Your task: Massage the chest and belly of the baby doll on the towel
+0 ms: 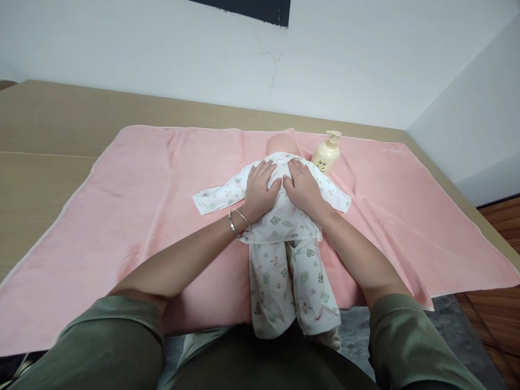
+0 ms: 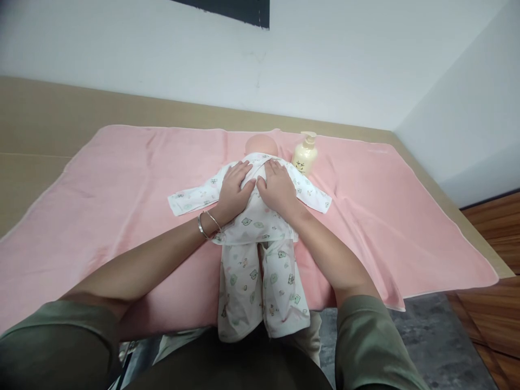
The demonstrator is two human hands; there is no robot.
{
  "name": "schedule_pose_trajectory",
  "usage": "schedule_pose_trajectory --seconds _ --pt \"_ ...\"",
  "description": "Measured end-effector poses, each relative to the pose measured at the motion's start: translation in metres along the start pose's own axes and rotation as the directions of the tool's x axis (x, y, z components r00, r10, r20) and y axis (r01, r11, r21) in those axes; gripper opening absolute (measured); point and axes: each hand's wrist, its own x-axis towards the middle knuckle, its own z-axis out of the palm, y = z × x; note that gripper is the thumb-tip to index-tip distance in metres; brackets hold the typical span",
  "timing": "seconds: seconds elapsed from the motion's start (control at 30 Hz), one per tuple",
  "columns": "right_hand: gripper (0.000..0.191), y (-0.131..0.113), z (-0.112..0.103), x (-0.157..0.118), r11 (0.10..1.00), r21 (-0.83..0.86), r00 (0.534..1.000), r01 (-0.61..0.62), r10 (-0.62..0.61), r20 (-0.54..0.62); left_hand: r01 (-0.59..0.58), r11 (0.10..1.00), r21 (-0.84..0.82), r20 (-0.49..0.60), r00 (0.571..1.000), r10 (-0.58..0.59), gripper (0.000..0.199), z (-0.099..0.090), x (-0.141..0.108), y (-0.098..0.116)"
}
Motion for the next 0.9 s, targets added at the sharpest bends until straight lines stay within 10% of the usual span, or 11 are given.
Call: schedule_pose_trajectory --seconds 0.3,0.63,0.9 --pt "0.067 0.014 -0.014 0.005 0.995 0.032 0.971 0.091 -0.095 0.22 -0.14 0.973 0.184 -0.048 0.987 0.151 0.041 0.001 -0.009 0.007" --pt "0.057 -0.009 -0.006 -0.013 0.991 -0.123 0.997 0.052 -0.046 0.056 -0.144 0.944 0.297 0.136 0.985 0.108 0.055 -0.005 0.004 0.006" --pt "0.056 -0.003 -0.015 -0.005 0.999 -0.043 0.996 0.01 -0.006 0.091 -0.232 0.94 0.25 -0.005 0.971 0.241 0.045 0.001 -0.008 0.008"
